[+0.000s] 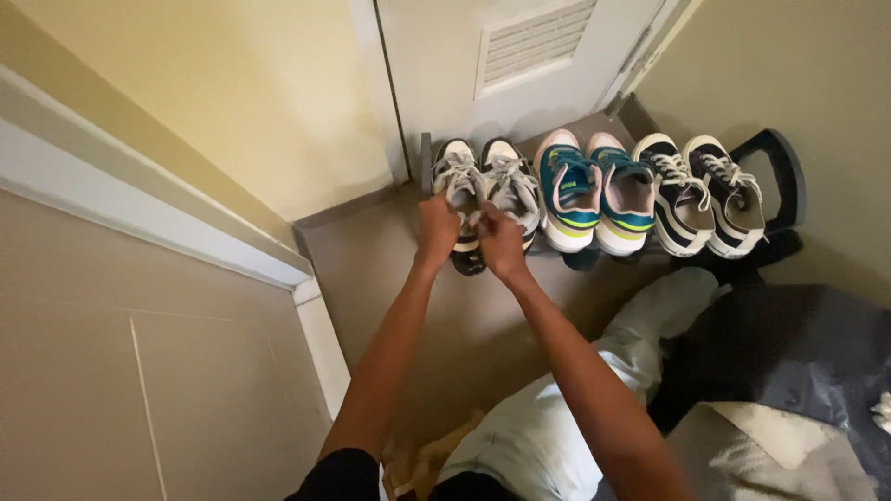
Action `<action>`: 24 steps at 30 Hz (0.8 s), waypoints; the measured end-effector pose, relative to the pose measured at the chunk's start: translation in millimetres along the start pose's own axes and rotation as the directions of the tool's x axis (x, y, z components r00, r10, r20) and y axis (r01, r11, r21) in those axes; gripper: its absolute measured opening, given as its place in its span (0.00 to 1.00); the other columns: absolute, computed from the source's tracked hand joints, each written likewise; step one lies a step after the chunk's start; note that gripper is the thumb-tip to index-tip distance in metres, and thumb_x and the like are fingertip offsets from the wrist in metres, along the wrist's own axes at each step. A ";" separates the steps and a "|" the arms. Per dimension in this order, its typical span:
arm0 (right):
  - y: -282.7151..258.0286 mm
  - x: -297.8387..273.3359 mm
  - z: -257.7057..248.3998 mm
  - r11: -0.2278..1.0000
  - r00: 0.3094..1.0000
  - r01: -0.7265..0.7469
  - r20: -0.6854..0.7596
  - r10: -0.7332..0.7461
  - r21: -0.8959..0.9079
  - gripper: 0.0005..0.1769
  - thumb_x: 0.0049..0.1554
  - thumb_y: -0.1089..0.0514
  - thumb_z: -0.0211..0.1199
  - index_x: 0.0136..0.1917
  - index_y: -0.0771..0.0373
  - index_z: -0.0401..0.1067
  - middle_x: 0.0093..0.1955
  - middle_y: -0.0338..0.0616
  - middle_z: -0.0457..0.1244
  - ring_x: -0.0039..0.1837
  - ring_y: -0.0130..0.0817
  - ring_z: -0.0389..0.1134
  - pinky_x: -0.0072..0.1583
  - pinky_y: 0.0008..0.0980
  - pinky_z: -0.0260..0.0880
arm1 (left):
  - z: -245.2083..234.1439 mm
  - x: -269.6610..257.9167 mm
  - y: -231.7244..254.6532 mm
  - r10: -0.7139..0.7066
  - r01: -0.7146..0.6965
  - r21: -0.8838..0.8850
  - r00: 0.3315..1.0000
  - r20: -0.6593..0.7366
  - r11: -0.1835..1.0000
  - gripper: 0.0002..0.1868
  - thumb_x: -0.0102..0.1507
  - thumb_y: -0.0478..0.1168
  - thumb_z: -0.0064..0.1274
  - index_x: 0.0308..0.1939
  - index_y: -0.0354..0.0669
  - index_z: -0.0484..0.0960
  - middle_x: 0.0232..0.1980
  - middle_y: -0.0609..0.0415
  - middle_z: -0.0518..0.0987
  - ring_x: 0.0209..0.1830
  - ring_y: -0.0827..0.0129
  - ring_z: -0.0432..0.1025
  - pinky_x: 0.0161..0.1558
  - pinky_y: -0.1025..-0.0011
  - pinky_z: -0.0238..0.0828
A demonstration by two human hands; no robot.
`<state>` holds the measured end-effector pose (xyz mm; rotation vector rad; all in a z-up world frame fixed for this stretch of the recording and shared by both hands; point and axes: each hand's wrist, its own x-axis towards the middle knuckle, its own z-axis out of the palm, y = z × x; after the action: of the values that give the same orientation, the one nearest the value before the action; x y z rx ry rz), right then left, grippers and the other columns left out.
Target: Cleaning a sneaker by scrubbing the sole and sides with a brush and wiping it with a cloth.
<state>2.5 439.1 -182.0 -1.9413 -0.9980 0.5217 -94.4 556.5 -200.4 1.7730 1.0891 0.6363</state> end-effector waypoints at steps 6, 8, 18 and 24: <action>-36.2 -37.9 -55.4 0.822 0.711 -0.362 -0.439 0.549 0.440 0.11 0.56 0.59 0.64 0.51 0.66 0.78 0.51 0.57 0.67 0.35 0.44 0.74 0.33 0.42 0.77 | -15.3 -24.2 102.1 0.284 -0.284 0.070 0.959 0.014 0.956 0.18 0.71 0.28 0.42 0.65 0.23 0.73 0.36 0.29 0.80 0.28 0.53 0.79 0.22 0.66 0.69; -34.9 -34.1 -60.9 0.673 0.695 -0.351 -0.301 0.653 0.651 0.17 0.57 0.58 0.64 0.55 0.72 0.71 0.53 0.63 0.62 0.34 0.53 0.74 0.34 0.47 0.79 | 32.0 6.8 80.6 0.360 -0.369 0.187 0.929 0.081 0.910 0.19 0.66 0.30 0.50 0.61 0.26 0.75 0.38 0.28 0.81 0.33 0.48 0.80 0.27 0.63 0.75; -18.4 9.5 -40.9 0.639 0.573 -0.691 -0.283 0.769 0.340 0.39 0.44 0.38 0.74 0.57 0.72 0.77 0.51 0.63 0.69 0.56 0.61 0.73 0.53 0.52 0.77 | 127.9 63.4 36.4 0.381 -0.393 0.782 0.899 0.217 0.483 0.11 0.57 0.31 0.54 0.23 0.51 0.84 0.21 0.53 0.80 0.23 0.58 0.75 0.33 0.56 0.67; 22.0 27.7 -34.6 0.681 0.552 -0.696 -0.437 0.710 0.228 0.24 0.47 0.44 0.71 0.50 0.63 0.81 0.49 0.52 0.72 0.59 0.53 0.73 0.61 0.41 0.74 | 88.7 34.6 78.5 0.365 -0.389 0.660 0.913 0.183 0.642 0.09 0.60 0.29 0.53 0.26 0.37 0.85 0.27 0.43 0.82 0.30 0.50 0.79 0.42 0.52 0.74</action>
<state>51.9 437.2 -181.4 -2.2489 0.1796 0.4143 23.0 534.1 -169.7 2.7105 0.9976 0.4596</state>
